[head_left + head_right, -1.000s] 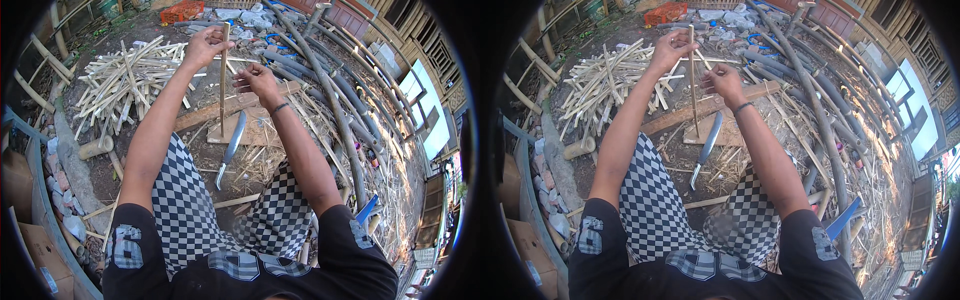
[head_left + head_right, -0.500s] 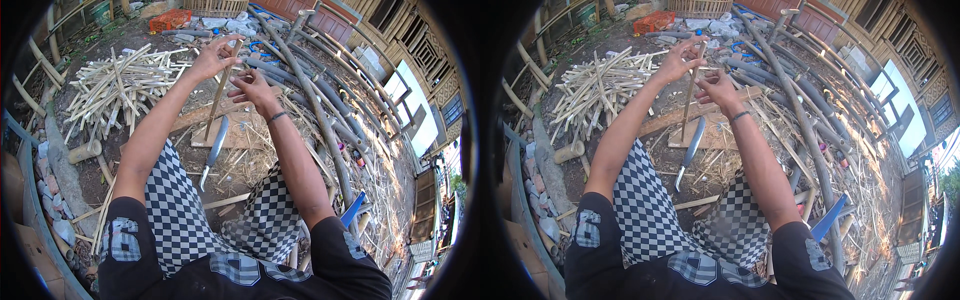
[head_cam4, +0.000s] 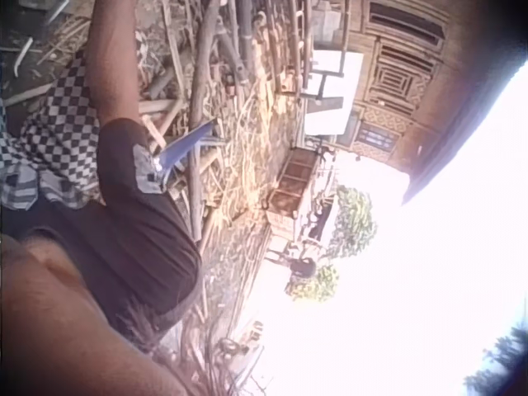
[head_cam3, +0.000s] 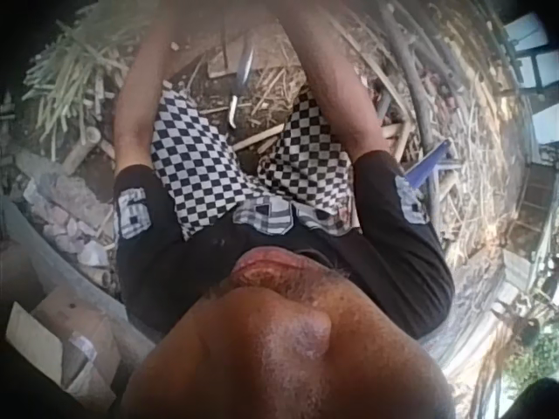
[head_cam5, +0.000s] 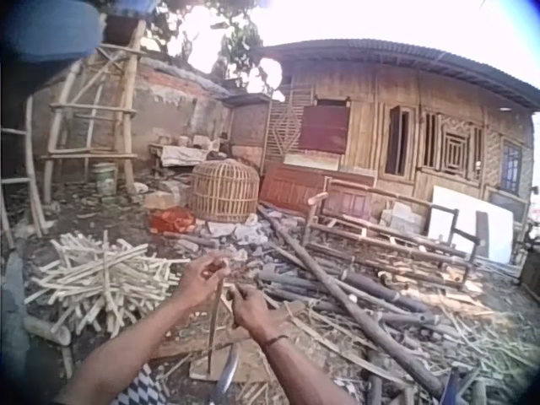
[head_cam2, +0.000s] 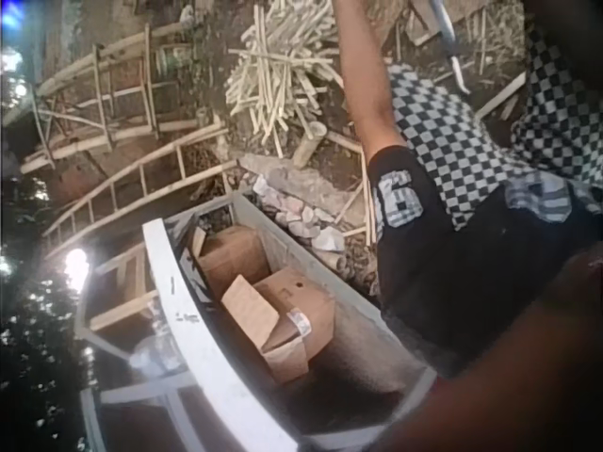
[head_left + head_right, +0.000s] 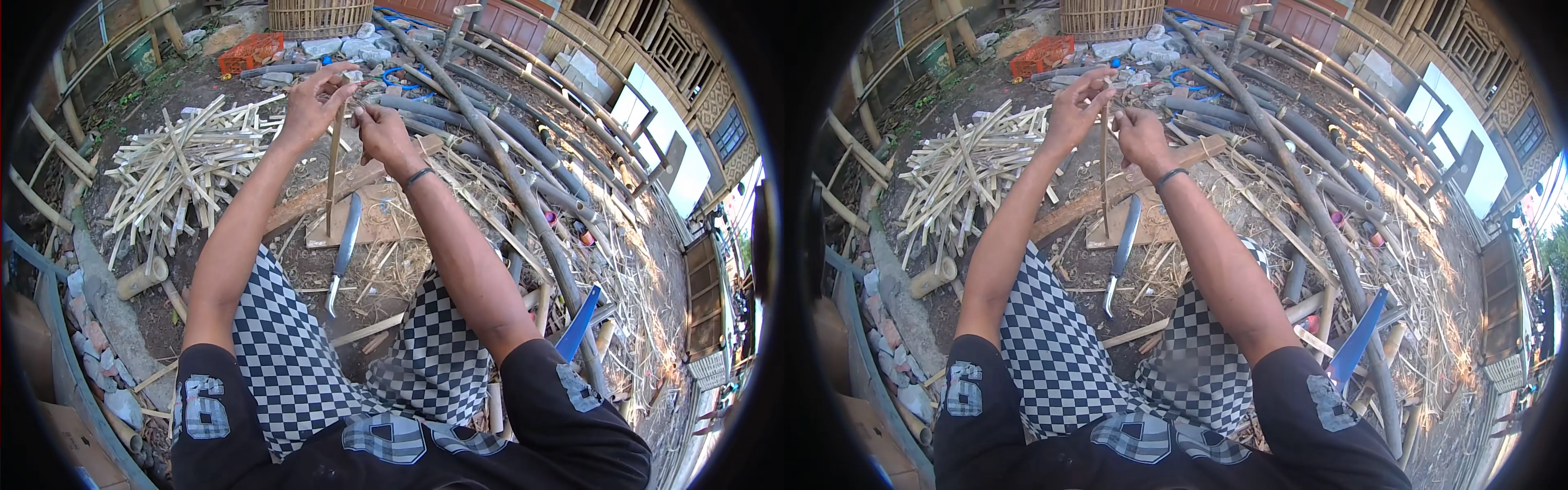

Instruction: The person whittles bamboo sticks using a knife, holding the wood in one hand and shaving off thin strips with the blade while working outdoors.

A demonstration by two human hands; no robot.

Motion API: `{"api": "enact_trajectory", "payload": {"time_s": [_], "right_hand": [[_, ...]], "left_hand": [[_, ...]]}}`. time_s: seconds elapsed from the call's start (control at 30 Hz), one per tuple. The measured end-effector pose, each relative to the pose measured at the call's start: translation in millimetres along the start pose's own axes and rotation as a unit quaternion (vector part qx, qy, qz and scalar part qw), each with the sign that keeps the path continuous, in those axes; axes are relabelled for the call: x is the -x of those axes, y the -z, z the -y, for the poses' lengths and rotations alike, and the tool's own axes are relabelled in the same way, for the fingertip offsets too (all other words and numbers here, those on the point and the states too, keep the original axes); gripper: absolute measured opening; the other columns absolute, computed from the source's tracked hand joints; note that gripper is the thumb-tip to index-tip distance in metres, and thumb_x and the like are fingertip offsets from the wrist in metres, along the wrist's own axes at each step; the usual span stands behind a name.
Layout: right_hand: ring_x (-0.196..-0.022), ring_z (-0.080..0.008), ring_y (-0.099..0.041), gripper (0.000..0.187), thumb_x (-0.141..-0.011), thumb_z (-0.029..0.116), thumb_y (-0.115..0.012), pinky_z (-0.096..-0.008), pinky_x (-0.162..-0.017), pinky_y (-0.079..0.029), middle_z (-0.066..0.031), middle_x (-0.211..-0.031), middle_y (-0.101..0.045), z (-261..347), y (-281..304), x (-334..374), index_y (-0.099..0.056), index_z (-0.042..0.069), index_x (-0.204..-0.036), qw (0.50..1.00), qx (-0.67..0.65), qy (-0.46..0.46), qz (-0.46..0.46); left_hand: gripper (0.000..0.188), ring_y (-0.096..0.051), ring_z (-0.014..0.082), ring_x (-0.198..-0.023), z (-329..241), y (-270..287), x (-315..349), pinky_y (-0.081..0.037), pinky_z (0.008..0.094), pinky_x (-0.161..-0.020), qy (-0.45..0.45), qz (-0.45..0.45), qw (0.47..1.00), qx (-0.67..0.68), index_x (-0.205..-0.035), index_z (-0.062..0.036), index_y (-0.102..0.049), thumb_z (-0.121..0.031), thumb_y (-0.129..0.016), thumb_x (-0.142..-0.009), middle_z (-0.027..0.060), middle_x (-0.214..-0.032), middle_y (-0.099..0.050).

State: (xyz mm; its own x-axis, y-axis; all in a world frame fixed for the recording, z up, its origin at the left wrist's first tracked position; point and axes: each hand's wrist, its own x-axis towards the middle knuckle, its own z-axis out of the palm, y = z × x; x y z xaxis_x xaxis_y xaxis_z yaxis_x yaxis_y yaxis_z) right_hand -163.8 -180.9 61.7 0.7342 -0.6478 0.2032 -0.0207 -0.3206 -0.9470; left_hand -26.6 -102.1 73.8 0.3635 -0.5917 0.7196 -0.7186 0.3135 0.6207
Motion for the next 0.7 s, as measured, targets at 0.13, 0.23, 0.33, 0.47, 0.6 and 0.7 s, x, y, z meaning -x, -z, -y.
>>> {"api": "enact_trajectory", "payload": {"time_s": [0.13, 0.23, 0.33, 0.47, 0.6, 0.7], "right_hand": [[-0.045, -0.0124, -0.05, 0.033, -0.101, 0.023, -0.049, -0.0308, -0.037, -0.048, -0.003, -0.061, -0.051, 11, 17, -22, -0.057, 0.001, -0.078, 0.986, -0.121, 0.081, -0.084], [-0.045, -0.0109, -0.044, 0.033, -0.101, 0.021, -0.047, -0.0311, -0.036, -0.046, -0.0007, -0.06, -0.048, 11, 39, -24, -0.055, 0.002, -0.076, 0.953, -0.248, 0.102, -0.141], [-0.065, -0.0186, -0.065, 0.022, -0.097, 0.022, -0.052, -0.0391, -0.047, -0.054, -0.0098, -0.077, -0.062, -16, 75, -29, -0.062, 0.002, -0.095, 0.988, -0.032, 0.008, -0.153], [-0.106, -0.037, -0.061, 0.048, -0.087, 0.022, -0.062, -0.0484, -0.081, -0.054, -0.0288, -0.125, -0.051, -63, 68, -11, -0.05, -0.001, -0.127, 0.833, 0.535, -0.086, -0.109], [-0.113, -0.0485, -0.056, 0.074, -0.083, 0.023, -0.069, -0.0492, -0.09, -0.052, -0.0331, -0.14, -0.039, -107, 20, 23, -0.033, -0.002, -0.143, 0.788, 0.611, 0.04, -0.061], [-0.103, -0.0424, -0.063, 0.063, -0.085, 0.032, -0.066, -0.048, -0.09, -0.051, -0.0269, -0.131, -0.054, -135, -15, 53, -0.048, 0.001, -0.137, 0.852, 0.49, -0.012, 0.187]], "left_hand": [[0.024, -0.066, 0.0106, -0.082, 14, 2, -4, -0.054, 0.0262, -0.074, -0.067, -0.047, 0.997, 0.005, -0.115, -0.0123, -0.07, -0.018, -0.068, -0.091, 0.0054, -0.097, -0.071], [0.025, -0.064, 0.0079, -0.082, 32, 22, 0, -0.053, 0.025, -0.075, 0.058, -0.048, 0.994, 0.08, -0.117, -0.012, -0.069, -0.017, -0.067, -0.093, 0.0022, -0.095, -0.069], [0.033, -0.063, 0.0063, -0.084, 40, 43, 3, -0.052, 0.0236, -0.074, 0.055, -0.049, 0.997, 0.009, -0.126, -0.0103, -0.064, -0.014, -0.067, -0.093, 0.0008, -0.097, -0.068], [0.038, -0.066, 0.0096, -0.088, 58, 63, 3, -0.053, 0.0252, -0.076, 0.077, -0.064, 0.994, 0.046, -0.129, -0.0082, -0.06, -0.01, -0.067, -0.092, 0.0055, -0.098, -0.069], [0.037, -0.068, 0.0139, -0.089, 63, 73, 6, -0.057, 0.0279, -0.076, 0.093, -0.063, 0.989, 0.099, -0.127, -0.0075, -0.061, -0.007, -0.067, -0.091, 0.008, -0.1, -0.069], [0.035, -0.068, 0.0136, -0.089, 57, 82, 8, -0.057, 0.0271, -0.074, 0.108, -0.05, 0.986, 0.114, -0.125, -0.0073, -0.062, -0.007, -0.067, -0.091, 0.0077, -0.099, -0.069]]}}
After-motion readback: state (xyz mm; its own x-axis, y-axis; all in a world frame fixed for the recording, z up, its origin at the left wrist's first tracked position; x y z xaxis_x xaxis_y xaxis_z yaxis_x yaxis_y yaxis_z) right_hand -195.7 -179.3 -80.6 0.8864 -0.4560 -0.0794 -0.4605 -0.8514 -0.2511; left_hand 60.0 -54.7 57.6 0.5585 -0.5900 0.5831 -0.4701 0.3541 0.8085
